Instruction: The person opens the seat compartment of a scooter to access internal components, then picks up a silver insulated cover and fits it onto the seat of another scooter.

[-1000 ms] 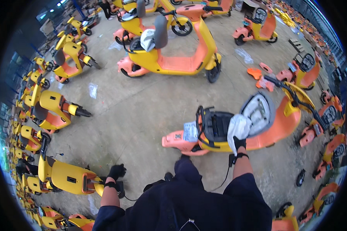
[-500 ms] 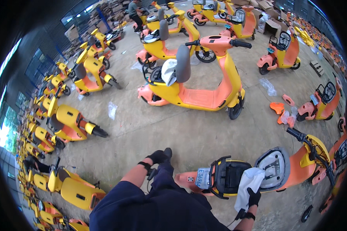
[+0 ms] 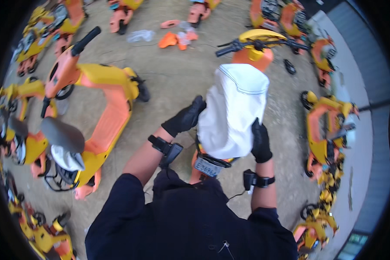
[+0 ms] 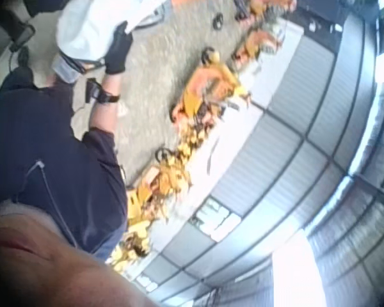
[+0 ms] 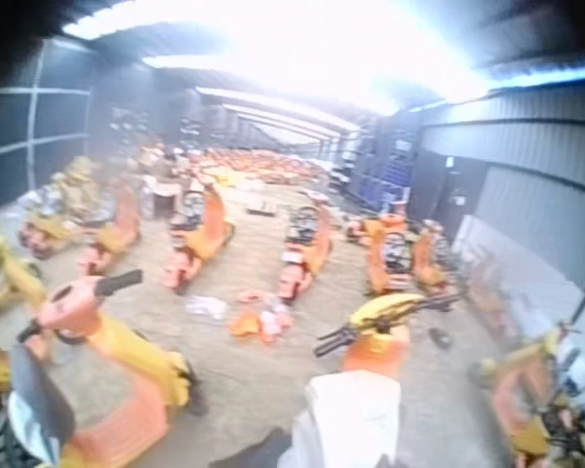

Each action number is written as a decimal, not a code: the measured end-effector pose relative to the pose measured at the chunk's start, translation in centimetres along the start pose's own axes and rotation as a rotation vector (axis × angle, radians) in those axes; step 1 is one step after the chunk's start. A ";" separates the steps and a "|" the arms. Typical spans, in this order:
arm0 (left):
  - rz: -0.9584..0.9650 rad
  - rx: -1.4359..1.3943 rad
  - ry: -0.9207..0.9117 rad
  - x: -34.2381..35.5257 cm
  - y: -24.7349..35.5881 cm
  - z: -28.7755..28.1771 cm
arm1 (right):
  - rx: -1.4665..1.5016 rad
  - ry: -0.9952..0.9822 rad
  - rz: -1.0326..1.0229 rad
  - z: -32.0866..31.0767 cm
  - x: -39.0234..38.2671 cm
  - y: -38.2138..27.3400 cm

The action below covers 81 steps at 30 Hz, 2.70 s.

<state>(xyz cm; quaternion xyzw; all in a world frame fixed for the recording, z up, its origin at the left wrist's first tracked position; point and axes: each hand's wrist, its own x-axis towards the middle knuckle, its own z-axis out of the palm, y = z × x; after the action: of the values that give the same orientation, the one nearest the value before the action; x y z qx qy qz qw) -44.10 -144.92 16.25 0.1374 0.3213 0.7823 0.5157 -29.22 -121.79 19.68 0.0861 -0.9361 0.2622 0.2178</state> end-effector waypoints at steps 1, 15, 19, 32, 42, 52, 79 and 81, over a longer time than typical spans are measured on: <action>0.027 -0.101 -0.106 1.0 1.8 1.9 | 0.181 -0.104 0.299 -0.3 0.6 -0.3; 0.803 1.777 -0.230 -5.9 3.7 12.3 | 0.050 0.572 0.614 7.6 -8.9 -0.6; 0.556 2.088 -0.641 -7.6 0.4 11.7 | 1.152 0.442 0.755 4.7 -12.5 -4.1; 0.388 2.033 -0.961 -12.4 -7.0 8.7 | 1.114 0.357 1.237 7.3 -19.5 -8.0; 0.126 1.522 -0.341 -12.9 -9.0 8.5 | 0.823 0.514 0.982 3.7 -17.6 -12.8; 0.582 1.508 -0.260 -13.7 -7.9 6.4 | 0.830 0.048 0.800 -1.0 -15.7 -17.1; 0.104 1.492 -0.452 -11.0 -3.0 -1.3 | 1.227 0.018 0.911 12.3 -13.7 -13.9; 0.018 1.498 -0.618 -10.7 -0.7 -2.3 | 1.105 -0.201 0.813 12.6 -15.4 -12.6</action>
<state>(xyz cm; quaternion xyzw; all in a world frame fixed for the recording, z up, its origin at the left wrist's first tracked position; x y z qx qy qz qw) -40.24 -155.14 15.33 0.6587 0.6018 0.2904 0.3458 -16.62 -138.42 8.71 -0.1494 -0.6389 0.7521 -0.0614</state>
